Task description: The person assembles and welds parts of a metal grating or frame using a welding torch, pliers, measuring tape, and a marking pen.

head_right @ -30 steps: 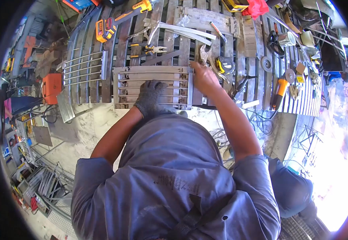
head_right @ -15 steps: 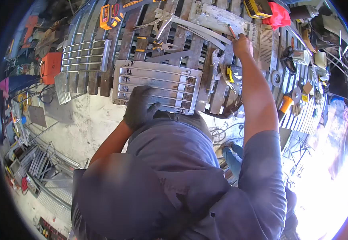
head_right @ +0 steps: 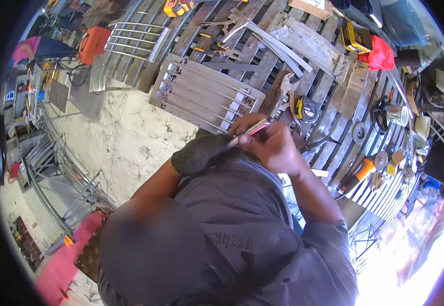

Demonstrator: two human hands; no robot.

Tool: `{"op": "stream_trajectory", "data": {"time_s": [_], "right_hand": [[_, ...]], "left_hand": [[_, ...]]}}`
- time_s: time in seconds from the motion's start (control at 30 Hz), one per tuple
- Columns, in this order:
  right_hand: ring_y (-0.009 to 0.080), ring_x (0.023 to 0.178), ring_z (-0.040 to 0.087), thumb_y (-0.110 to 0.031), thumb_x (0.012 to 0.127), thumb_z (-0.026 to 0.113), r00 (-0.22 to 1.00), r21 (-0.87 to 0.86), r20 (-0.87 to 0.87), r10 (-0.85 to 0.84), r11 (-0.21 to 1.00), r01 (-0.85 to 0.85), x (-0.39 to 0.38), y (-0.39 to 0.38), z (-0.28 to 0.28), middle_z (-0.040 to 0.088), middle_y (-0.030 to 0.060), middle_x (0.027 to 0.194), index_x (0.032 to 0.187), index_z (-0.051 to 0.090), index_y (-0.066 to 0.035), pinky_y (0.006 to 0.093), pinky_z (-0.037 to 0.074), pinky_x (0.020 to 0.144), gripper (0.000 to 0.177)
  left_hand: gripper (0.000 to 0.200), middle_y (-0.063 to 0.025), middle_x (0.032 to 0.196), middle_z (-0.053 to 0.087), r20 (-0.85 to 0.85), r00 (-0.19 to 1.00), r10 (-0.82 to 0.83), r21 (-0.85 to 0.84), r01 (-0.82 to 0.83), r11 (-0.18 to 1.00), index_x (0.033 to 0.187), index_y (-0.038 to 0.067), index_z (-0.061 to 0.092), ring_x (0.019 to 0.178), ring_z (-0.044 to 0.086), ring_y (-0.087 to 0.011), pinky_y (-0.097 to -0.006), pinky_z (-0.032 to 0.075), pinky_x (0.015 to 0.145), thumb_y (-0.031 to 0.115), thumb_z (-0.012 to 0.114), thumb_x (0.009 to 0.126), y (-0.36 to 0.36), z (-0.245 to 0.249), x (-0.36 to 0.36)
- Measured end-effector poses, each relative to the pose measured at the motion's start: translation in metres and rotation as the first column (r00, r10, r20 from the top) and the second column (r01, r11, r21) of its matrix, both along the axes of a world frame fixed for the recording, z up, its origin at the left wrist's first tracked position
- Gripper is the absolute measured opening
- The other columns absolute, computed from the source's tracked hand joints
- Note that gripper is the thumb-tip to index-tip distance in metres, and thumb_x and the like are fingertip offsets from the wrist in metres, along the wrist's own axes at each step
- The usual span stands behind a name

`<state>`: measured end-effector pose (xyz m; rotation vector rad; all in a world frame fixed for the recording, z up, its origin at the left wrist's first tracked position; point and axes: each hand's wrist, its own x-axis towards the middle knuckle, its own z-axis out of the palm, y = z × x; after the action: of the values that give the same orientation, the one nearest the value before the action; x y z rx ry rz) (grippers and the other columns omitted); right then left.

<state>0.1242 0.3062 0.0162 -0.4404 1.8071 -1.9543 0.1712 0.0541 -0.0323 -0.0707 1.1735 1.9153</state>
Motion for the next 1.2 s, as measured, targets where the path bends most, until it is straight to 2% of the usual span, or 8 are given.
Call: {"op": "stream_trajectory", "data": {"time_s": [0.07,0.13,0.33,0.4,0.5,0.7,0.83,1.2], "right_hand": [[0.0095,0.077,0.061,-0.018,0.111,0.074,0.994,-0.049,-0.103,-0.032,0.998,0.028,0.008,0.002,-0.013,0.07,0.0042,0.1,0.114,0.069,0.001,0.0265,0.05,0.071,0.02],[0.0077,0.074,0.059,-0.018,0.112,0.072,1.0,0.094,0.021,-0.023,0.995,0.021,0.014,0.014,0.007,0.067,0.0024,0.095,0.113,0.07,0.0,0.0258,0.048,0.068,0.018],[0.0075,0.054,0.052,-0.017,0.116,0.065,0.821,0.055,0.083,-0.565,0.825,0.562,0.018,0.007,-0.014,0.061,0.0021,0.073,0.11,0.066,-0.001,0.0254,0.041,0.049,0.017],[0.0073,0.056,0.052,-0.014,0.116,0.065,0.796,0.081,-0.039,-0.604,0.792,0.605,-0.014,0.021,-0.012,0.062,0.0029,0.075,0.11,0.067,-0.001,0.0252,0.041,0.05,0.015],[0.0082,0.069,0.061,-0.017,0.116,0.066,0.937,0.246,-0.157,-0.311,0.907,0.342,-0.043,0.026,-0.02,0.069,0.0027,0.082,0.117,0.067,0.0,0.0273,0.049,0.061,0.016],[0.0275,0.084,0.079,-0.015,0.108,0.077,0.965,0.617,-0.262,0.016,0.771,0.155,-0.058,-0.023,-0.063,0.078,0.0168,0.094,0.124,0.069,-0.002,0.0403,0.06,0.076,0.022],[0.0368,0.088,0.081,-0.01,0.105,0.078,0.944,0.632,-0.293,0.151,0.772,0.073,-0.067,-0.038,-0.09,0.078,0.023,0.103,0.126,0.066,-0.001,0.0444,0.061,0.076,0.025],[0.0402,0.09,0.08,-0.01,0.102,0.08,0.916,0.707,-0.321,0.24,0.705,0.063,-0.08,-0.055,-0.108,0.078,0.0234,0.104,0.123,0.067,-0.001,0.0464,0.063,0.077,0.026]], "left_hand": [[0.039,-0.0042,0.1,0.071,-0.334,0.937,-0.099,-0.167,0.044,0.985,0.128,0.003,0.071,0.097,0.067,-0.0175,-0.0359,0.055,0.085,0.038,0.056,0.119,0.013,0.002,0.007],[0.031,-0.0076,0.094,0.07,-0.658,0.737,-0.152,-0.301,-0.073,0.951,0.131,0.003,0.069,0.097,0.07,-0.0249,-0.0399,0.056,0.082,0.029,0.06,0.117,0.022,-0.002,0.018],[0.019,-0.0205,0.101,0.073,-0.768,0.601,-0.223,-0.557,-0.455,0.694,0.114,0.003,0.07,0.094,0.071,-0.0442,-0.0526,0.055,0.082,0.021,0.066,0.106,0.037,0.029,0.023],[0.019,-0.0234,0.103,0.073,-0.79,0.57,-0.225,-0.563,-0.53,0.634,0.113,0.003,0.07,0.097,0.07,-0.0473,-0.0551,0.055,0.083,0.019,0.069,0.102,0.027,0.016,0.025],[0.021,-0.0239,0.114,0.071,-0.709,0.538,-0.457,-0.696,-0.428,0.576,0.113,0.004,0.069,0.105,0.068,-0.0458,-0.0562,0.054,0.086,0.018,0.071,0.099,0.01,-0.008,0.023],[0.025,-0.0241,0.144,0.061,-0.711,0.486,-0.508,-0.701,-0.542,0.462,0.117,0.006,0.069,0.119,0.063,-0.0451,-0.0572,0.053,0.093,0.021,0.072,0.098,0.006,-0.057,0.008],[0.031,-0.0253,0.151,0.059,-0.69,0.479,-0.543,-0.724,-0.482,0.495,0.122,0.007,0.07,0.12,0.063,-0.045,-0.0569,0.053,0.095,0.027,0.069,0.098,0.003,-0.078,-0.005],[0.047,-0.0216,0.151,0.061,-0.53,0.477,-0.701,-0.847,-0.25,0.469,0.127,0.007,0.07,0.129,0.061,-0.0395,-0.0558,0.052,0.103,0.041,0.07,0.096,-0.004,-0.09,-0.041]]}}
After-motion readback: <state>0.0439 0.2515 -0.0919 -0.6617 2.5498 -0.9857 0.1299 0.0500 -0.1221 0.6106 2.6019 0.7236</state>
